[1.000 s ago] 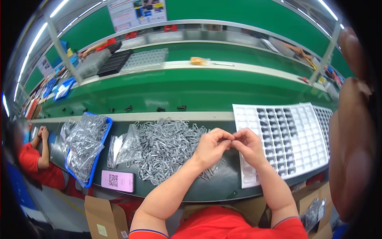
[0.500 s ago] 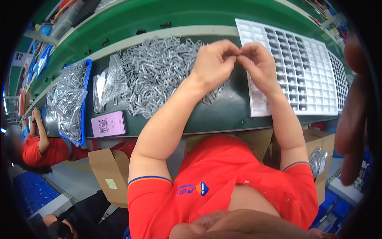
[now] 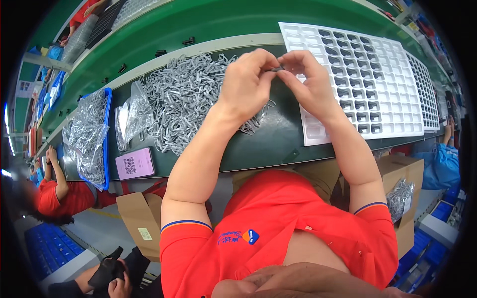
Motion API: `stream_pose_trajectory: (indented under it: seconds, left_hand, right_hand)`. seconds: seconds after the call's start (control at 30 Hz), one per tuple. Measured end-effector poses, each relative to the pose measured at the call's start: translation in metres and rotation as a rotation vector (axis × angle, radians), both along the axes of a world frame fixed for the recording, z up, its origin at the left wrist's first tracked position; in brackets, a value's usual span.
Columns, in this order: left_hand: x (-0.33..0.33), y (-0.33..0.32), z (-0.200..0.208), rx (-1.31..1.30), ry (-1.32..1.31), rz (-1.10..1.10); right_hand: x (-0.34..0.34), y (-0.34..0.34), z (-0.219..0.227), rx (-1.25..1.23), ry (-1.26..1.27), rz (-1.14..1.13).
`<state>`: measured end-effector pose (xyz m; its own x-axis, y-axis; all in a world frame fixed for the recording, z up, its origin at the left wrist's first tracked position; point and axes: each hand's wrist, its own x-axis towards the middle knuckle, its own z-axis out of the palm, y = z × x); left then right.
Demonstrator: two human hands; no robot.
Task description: Sort small electronic components from a bulk pile into a segmented plastic tray.
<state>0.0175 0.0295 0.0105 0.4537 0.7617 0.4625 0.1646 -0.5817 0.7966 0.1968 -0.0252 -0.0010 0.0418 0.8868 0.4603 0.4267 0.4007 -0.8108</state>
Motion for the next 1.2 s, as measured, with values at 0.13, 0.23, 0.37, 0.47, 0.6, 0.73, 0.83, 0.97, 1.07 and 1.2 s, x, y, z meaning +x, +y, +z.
stream_pose_trajectory:
  seconds: [0.13, 0.23, 0.37, 0.47, 0.6, 0.73, 0.83, 0.97, 1.07, 1.2]
  left_hand:
    - [-0.001, 0.008, 0.001, 0.073, -0.008, 0.092]
    - [-0.012, 0.015, 0.002, 0.115, 0.082, 0.19]
    - [-0.014, 0.024, 0.009, 0.088, 0.102, 0.238]
    - [-0.024, 0.045, 0.002, -0.138, 0.004, 0.2]
    - [-0.006, 0.08, 0.012, -0.043, 0.327, 0.162]
    - [0.027, 0.134, 0.004, 0.107, 0.621, 0.18]
    - [0.031, 0.172, -0.011, 0.113, 0.754, 0.201]
    - [0.034, 0.159, -0.004, 0.175, 0.819, 0.192]
    - [0.056, 0.117, 0.041, 0.129, 0.544, 0.042]
    - [0.083, 0.036, 0.103, -0.081, 0.011, -0.275]
  right_hand:
    - [0.002, 0.005, 0.003, -0.02, -0.056, -0.023]
    - [-0.001, 0.006, -0.005, -0.011, -0.177, 0.023]
    - [0.005, 0.009, -0.009, 0.042, -0.279, 0.001]
    - [0.001, 0.013, -0.009, -0.05, -0.343, 0.011]
    - [-0.003, 0.005, -0.013, -0.18, -0.49, 0.195]
    - [0.002, 0.003, -0.009, -0.186, -0.652, 0.302]
    - [-0.001, 0.003, -0.01, -0.183, -0.718, 0.32]
    - [-0.008, 0.008, -0.014, -0.225, -0.778, 0.336]
    - [-0.008, 0.012, -0.021, -0.228, -0.795, 0.315]
    - [-0.003, 0.008, -0.015, -0.253, -0.732, 0.316]
